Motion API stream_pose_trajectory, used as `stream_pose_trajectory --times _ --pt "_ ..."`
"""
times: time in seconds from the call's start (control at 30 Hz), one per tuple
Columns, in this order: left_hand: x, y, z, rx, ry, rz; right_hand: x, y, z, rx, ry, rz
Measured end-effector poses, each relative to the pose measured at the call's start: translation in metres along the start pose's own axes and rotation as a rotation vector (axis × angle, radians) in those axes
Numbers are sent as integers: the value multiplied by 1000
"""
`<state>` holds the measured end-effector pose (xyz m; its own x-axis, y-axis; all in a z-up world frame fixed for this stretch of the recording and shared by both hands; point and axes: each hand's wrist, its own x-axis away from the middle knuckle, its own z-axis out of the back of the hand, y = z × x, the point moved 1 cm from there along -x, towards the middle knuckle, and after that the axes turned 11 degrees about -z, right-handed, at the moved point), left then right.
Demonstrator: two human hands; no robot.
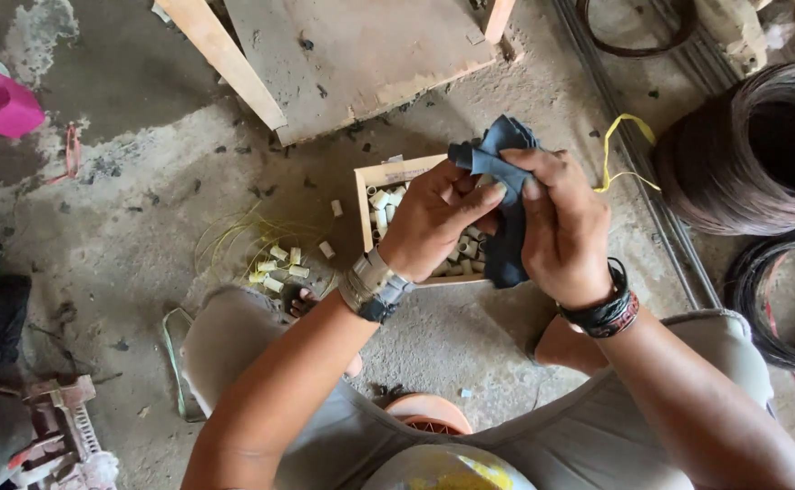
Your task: Cleaning small PVC pipe segments by wiping them with a cloth.
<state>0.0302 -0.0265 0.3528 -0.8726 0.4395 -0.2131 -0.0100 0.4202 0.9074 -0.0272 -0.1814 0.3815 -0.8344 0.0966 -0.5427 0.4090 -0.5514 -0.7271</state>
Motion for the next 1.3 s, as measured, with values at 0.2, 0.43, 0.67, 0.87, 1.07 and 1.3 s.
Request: stream_pose_trajectory --times 0.2,0.43,0.67,0.87,1.07,1.3 --pt "-4 6 -7 -6 75 3 -6 -1 -1 60 59 21" --pt "2 2 1 92 127 102 -11 -4 -4 32 -74 68" --pt "6 -10 4 214 325 120 -4 11 -19 33 -181 28" --pt "10 -2 3 195 307 54 -4 -9 -24 67 -165 0" --pt "24 -33 13 233 239 72 1 -20 -20 72 -81 16" --pt "24 -53 20 201 172 26 -5 -9 -12 153 -52 161"
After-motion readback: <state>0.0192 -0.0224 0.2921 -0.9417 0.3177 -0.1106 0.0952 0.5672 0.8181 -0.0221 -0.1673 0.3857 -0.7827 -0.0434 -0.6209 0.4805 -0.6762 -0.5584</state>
